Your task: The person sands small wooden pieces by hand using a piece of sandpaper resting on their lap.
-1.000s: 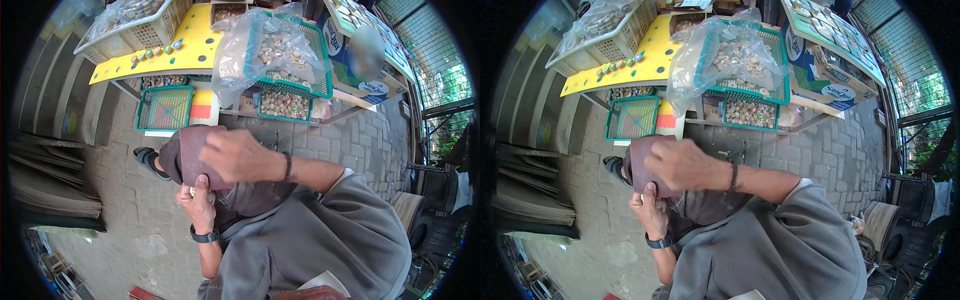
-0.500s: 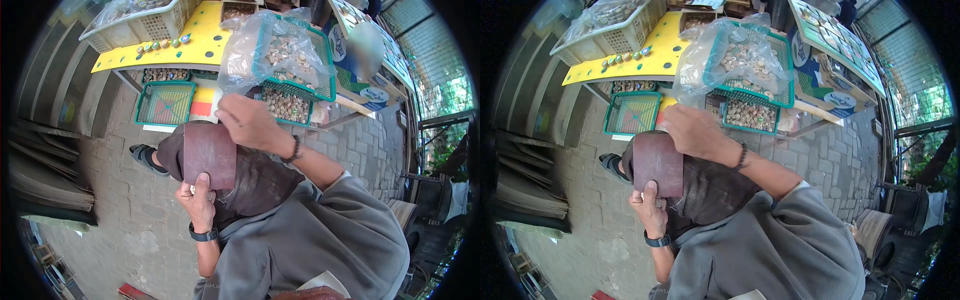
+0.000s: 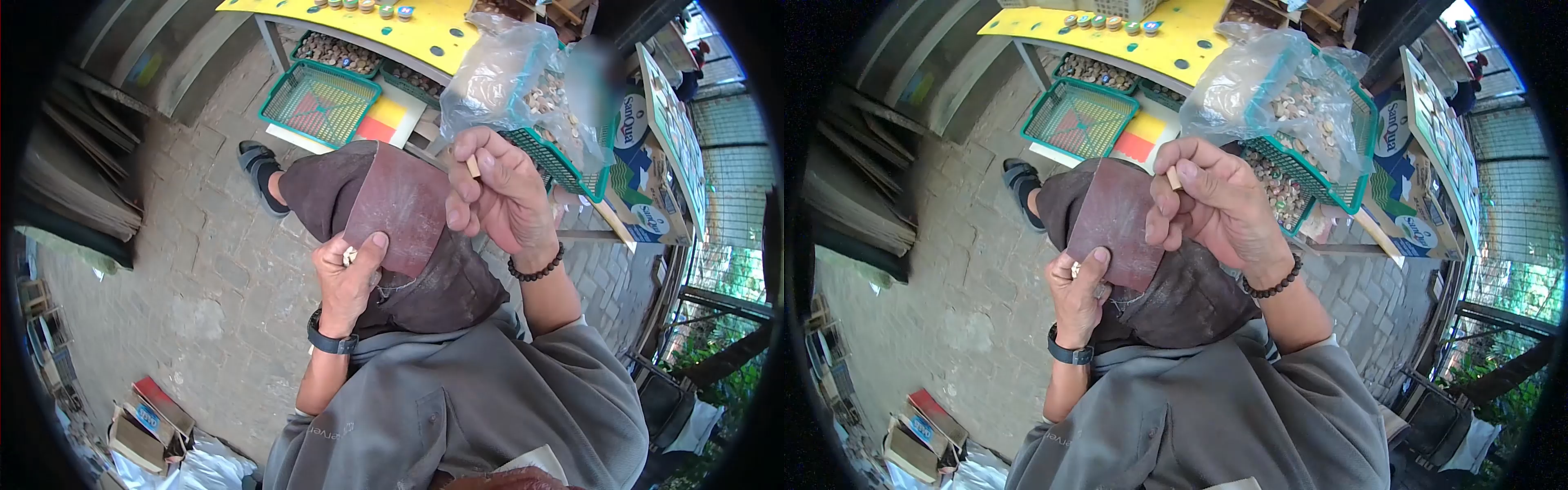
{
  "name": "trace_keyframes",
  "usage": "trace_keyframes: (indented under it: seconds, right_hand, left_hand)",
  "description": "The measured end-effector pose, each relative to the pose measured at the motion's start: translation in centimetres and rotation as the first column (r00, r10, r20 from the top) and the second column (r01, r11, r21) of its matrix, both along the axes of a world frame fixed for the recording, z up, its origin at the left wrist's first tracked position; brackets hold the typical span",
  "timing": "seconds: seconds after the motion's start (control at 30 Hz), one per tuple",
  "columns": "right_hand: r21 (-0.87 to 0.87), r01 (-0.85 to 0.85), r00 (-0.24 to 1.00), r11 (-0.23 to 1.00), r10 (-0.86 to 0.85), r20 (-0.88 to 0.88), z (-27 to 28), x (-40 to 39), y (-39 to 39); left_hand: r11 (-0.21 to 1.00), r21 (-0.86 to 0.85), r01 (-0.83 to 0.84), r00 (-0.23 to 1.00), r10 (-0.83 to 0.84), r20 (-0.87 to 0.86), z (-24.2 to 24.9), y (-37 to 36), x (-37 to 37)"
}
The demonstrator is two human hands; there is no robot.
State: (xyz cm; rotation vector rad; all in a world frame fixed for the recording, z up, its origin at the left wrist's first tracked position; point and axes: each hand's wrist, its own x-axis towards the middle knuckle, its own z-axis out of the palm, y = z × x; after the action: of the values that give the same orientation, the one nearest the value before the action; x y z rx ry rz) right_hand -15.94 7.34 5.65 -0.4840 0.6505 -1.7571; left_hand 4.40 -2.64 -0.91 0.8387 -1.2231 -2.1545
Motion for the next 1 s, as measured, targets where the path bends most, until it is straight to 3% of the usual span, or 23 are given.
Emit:
trace_keyframes:
  seconds: [0.13, 0.2, 0.23, 0.3, 0.33, 0.37, 0.4, 0.43, 0.5, 0.63, 0.73, 0.8, 0.83, 0.9, 1.0]
  right_hand:
    - [0.079, 0.062, 0.988, 0.995, -0.050, -0.147, 1.0, 1.0, -0.2]
    - [0.164, 0.161, 0.925, 0.973, -0.091, -0.369, 1.5, 1.8, -0.3]
    - [0.165, 0.157, 0.925, 0.974, -0.087, -0.370, 1.4, 2.3, -0.1]
    - [0.127, 0.341, 0.557, 0.932, -0.091, -0.825, 0.8, 3.0, 0.1]
    - [0.119, 0.336, 0.554, 0.934, -0.094, -0.827, 0.4, 2.9, -0.1]
    - [-0.137, 0.309, 0.121, 0.941, -0.182, -0.976, -0.1, 2.9, -0.4]
    - [-0.356, 0.173, -0.329, 0.919, -0.286, -0.900, -0.5, 2.8, -0.7]
    - [-0.366, 0.167, -0.332, 0.915, -0.298, -0.895, -0.9, 3.1, -0.9]
    - [-0.295, 0.133, -0.456, 0.946, -0.206, -0.866, -1.7, 3.9, -1.0]
    - [-0.290, 0.145, -0.489, 0.946, -0.186, -0.852, -2.8, 3.2, -1.5]
    - [-0.332, 0.172, -0.591, 0.928, -0.172, -0.788, -2.8, 2.3, -2.0]
    - [-0.287, 0.318, -0.668, 0.904, -0.001, -0.745, -2.5, 2.0, -1.8]
    - [-0.290, 0.328, -0.668, 0.899, 0.003, -0.744, -2.1, 2.3, -1.5]
    - [-0.245, 0.102, -0.630, 0.964, -0.128, -0.766, -1.3, 3.5, -0.7]
    - [-0.272, 0.121, -0.539, 0.954, -0.167, -0.826, -2.7, 4.3, -0.4]
  left_hand:
    - [1.000, -0.007, -0.002, 1.000, 0.002, 0.010, 0.0, -0.2, 0.0]
    - [1.000, 0.001, 0.030, 1.000, -0.030, -0.006, -0.4, -0.1, 0.1]
    - [1.000, 0.002, 0.026, 1.000, -0.026, -0.007, -0.4, -0.1, 0.2]
    - [0.999, -0.033, 0.033, 0.999, -0.033, 0.010, -0.3, -0.1, 0.2]
    - [0.999, -0.041, 0.027, 1.000, -0.027, 0.005, -0.1, -0.1, 0.2]
    - [0.999, -0.034, 0.022, 1.000, -0.021, 0.013, 0.1, -0.1, 0.2]
    - [0.999, -0.029, 0.017, 1.000, -0.016, 0.020, 0.3, -0.1, 0.2]
    - [0.999, -0.040, 0.012, 1.000, -0.011, 0.014, 0.4, -0.1, 0.2]
    - [1.000, -0.006, 0.022, 0.999, -0.022, 0.024, 0.5, -0.1, 0.3]
    - [0.997, -0.066, 0.036, 0.998, -0.033, 0.045, 0.4, 0.0, 0.2]
    - [0.998, -0.056, 0.030, 0.999, -0.028, 0.031, 0.5, 0.1, -0.1]
    - [0.998, -0.067, 0.015, 1.000, -0.013, 0.017, 0.5, 0.4, -0.2]
    - [0.997, -0.077, -0.007, 1.000, 0.007, 0.008, 0.5, 0.4, -0.2]
    - [0.998, -0.055, 0.004, 1.000, -0.004, 0.010, 0.4, 0.2, 0.1]
    - [0.996, -0.087, 0.010, 1.000, -0.008, 0.027, 0.0, 0.3, -0.1]
